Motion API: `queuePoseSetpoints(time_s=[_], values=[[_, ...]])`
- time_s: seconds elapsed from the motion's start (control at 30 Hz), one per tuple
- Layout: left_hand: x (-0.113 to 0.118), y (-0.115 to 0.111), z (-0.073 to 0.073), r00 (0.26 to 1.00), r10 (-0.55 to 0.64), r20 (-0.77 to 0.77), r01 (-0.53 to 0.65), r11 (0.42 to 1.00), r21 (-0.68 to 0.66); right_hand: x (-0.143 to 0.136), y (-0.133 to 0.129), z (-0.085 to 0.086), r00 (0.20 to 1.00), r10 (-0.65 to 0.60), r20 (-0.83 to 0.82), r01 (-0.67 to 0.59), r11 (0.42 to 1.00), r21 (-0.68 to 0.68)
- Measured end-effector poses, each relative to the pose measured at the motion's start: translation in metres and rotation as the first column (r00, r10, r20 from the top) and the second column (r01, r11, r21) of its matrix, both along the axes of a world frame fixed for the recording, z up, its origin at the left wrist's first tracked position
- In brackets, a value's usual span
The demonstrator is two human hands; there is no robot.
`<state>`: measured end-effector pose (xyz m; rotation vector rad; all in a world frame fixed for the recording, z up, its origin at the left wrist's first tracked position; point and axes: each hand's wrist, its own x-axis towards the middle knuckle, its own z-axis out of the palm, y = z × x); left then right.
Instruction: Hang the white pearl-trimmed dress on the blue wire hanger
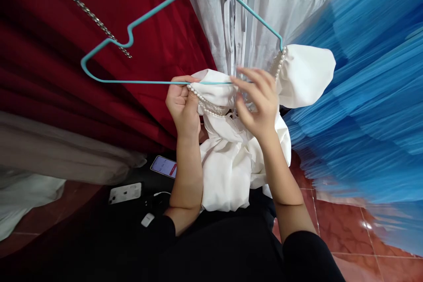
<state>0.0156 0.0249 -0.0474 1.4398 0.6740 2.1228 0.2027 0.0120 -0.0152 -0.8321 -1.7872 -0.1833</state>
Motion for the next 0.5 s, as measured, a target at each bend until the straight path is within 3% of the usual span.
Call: queuePoseSetpoints(time_s=[0.07, 0.13, 0.27, 0.37, 0.5], values=[[0.005, -0.002, 0.002, 0.999, 0.029, -0.019, -0.029, 0.999, 0.023, 0.010, -0.001, -0.006, 0.970, -0.156, -0.189, 0.170, 0.984, 0.057], [0.011, -0.005, 0.004, 0.997, 0.056, -0.047, -0.053, 0.997, 0.051, 0.021, 0.006, -0.016, 0.914, -0.252, -0.319, 0.269, 0.963, 0.009], [0.025, -0.008, 0.007, 0.993, 0.115, -0.021, -0.111, 0.985, 0.130, 0.035, 0.034, -0.030, 0.883, -0.260, -0.391, 0.227, 0.965, -0.129], [0.031, -0.010, 0.007, 0.998, 0.052, 0.016, -0.054, 0.993, 0.105, 0.037, 0.049, -0.024, 0.898, -0.219, -0.381, 0.176, 0.974, -0.145], [0.026, -0.009, 0.006, 0.999, -0.002, 0.040, 0.001, 1.000, 0.020, 0.045, 0.055, 0.001, 0.901, -0.212, -0.379, 0.214, 0.976, -0.038]])
